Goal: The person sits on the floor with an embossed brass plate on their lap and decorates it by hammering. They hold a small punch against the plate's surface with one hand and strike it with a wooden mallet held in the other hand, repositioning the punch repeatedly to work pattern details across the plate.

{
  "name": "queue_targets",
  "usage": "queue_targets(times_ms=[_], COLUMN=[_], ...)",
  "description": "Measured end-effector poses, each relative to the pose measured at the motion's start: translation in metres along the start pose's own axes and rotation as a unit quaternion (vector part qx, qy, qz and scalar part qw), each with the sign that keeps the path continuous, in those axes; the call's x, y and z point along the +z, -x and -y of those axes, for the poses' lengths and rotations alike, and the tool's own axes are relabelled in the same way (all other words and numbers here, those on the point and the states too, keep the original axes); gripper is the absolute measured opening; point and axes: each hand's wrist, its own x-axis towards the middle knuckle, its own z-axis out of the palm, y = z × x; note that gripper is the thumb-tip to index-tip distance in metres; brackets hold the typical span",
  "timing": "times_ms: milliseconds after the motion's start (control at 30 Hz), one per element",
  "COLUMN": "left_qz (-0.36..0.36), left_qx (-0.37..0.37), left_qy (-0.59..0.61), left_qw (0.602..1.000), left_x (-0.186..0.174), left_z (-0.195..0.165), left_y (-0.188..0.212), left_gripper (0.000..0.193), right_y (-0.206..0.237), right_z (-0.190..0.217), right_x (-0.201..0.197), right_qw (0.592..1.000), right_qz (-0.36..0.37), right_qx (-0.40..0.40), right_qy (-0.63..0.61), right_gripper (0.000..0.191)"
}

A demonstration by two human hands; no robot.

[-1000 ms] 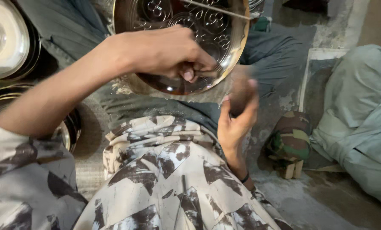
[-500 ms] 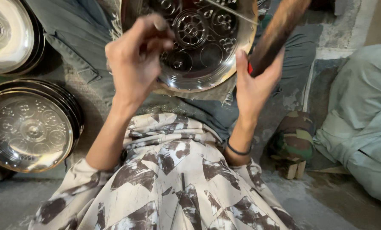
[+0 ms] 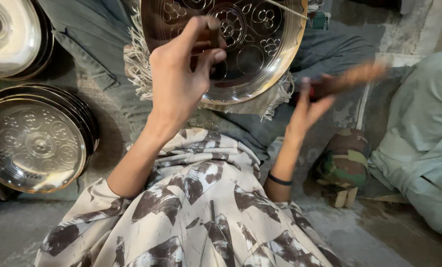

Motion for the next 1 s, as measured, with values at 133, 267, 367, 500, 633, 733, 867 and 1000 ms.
queue_targets(times_ms=[133, 267, 367, 500, 633, 733, 867, 1000], left_qz=[-0.038, -0.075, -0.082, -0.073, -0.064, -0.072, -0.08, -0.085], left_qx=[-0.001, -0.024, -0.02, -0.014, -0.01, -0.002, 0.0, 0.006], left_qy=[-0.044, -0.055, -0.078, -0.082, -0.07, -0.088, -0.094, -0.102], left_qw=[0.998, 0.995, 0.993, 0.994, 0.995, 0.993, 0.992, 0.991], left_x=[0.006, 0.011, 0.012, 0.007, 0.005, 0.006, 0.008, 0.008], left_z=[-0.001, -0.002, 0.0, 0.0, -0.001, -0.002, -0.003, -0.002], left_y=[0.002, 0.005, 0.007, 0.006, 0.005, 0.005, 0.006, 0.008], left_gripper=[0.041, 0.041, 0.037, 0.033, 0.032, 0.034, 0.029, 0.031], right_y=[-0.017, -0.042, -0.061, -0.095, -0.119, -0.119, -0.104, -0.106], right_z=[-0.002, 0.028, 0.06, 0.083, 0.079, 0.085, 0.116, 0.15], right_x=[-0.013, -0.008, -0.001, 0.002, 0.017, 0.033, 0.049, 0.046], right_qw=[0.993, 0.994, 0.991, 0.88, 0.859, 0.852, 0.827, 0.682], right_qz=[0.09, 0.044, 0.082, 0.156, 0.117, 0.117, 0.251, 0.356], right_qx=[0.071, 0.088, 0.058, -0.289, -0.362, -0.417, -0.386, -0.438], right_qy=[-0.025, -0.049, -0.094, 0.342, 0.342, 0.293, 0.323, 0.466], right_gripper=[0.019, 0.024, 0.037, 0.047, 0.045, 0.052, 0.051, 0.043])
